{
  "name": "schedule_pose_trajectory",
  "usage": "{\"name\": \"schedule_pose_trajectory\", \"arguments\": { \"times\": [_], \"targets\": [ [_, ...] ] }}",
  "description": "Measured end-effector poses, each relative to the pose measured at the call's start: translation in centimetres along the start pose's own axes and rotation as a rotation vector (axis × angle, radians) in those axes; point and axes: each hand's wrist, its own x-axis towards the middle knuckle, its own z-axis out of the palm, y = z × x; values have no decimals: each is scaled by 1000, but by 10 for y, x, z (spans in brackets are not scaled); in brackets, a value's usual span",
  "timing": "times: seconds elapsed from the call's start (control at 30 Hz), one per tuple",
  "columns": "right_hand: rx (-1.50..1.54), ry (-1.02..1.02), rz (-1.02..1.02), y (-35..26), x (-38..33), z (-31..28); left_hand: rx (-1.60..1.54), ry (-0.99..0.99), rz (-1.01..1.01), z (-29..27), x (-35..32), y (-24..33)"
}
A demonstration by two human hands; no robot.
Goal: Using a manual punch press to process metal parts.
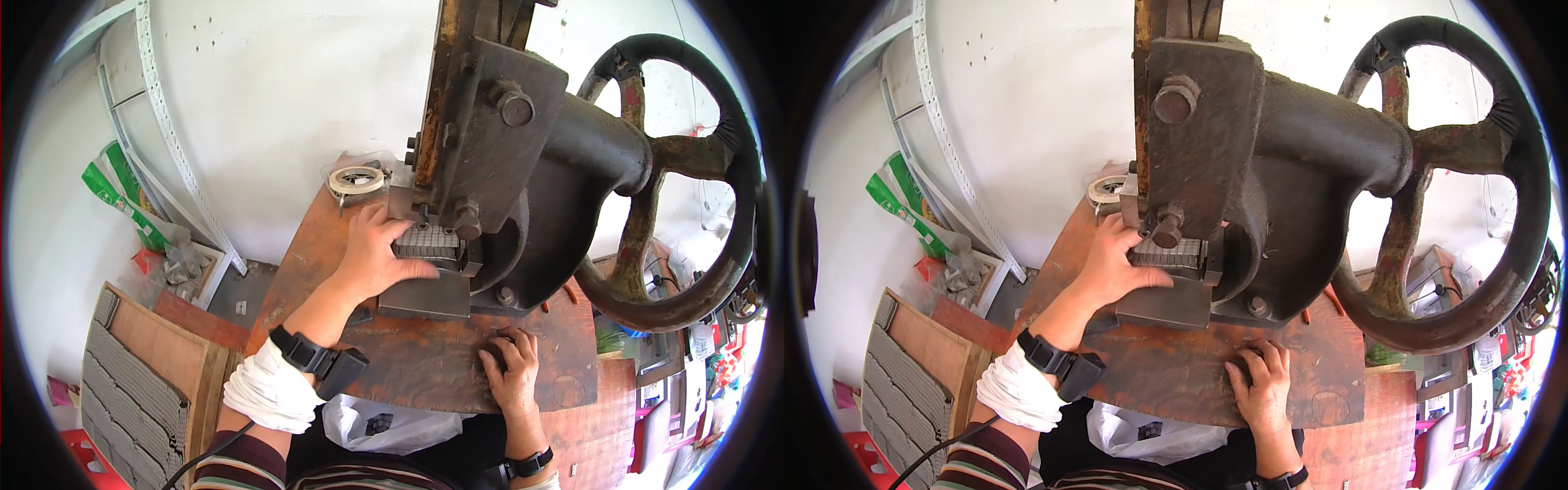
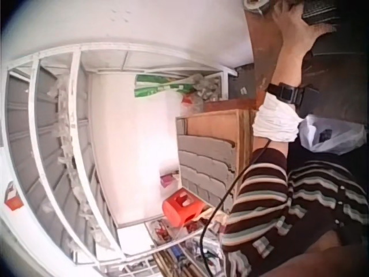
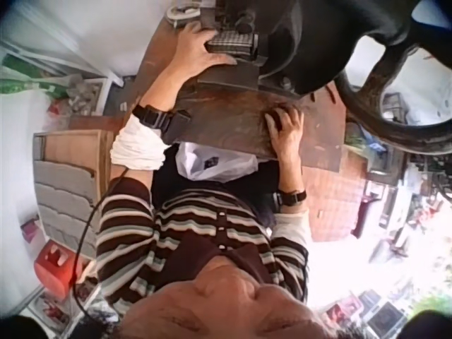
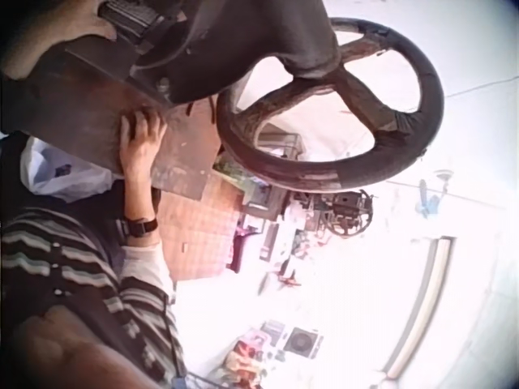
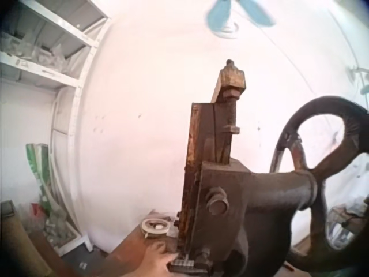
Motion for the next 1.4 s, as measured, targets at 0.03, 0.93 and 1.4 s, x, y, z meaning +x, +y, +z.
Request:
{"name": "schedule_pose_trajectory", "arguments": {
  "times": [0.03, 0.93, 1.4],
  "targets": [
    [3, -5, -6, 0, 0, 0, 36, -30, 4, -4, -1, 4],
    [395, -157, -150, -26, 12, -24, -395, -188, -314, -51, -115, 94],
    [261, -393, -379, -60, 27, 3, -81, -314, -177, -23, -132, 97]
  ]
}}
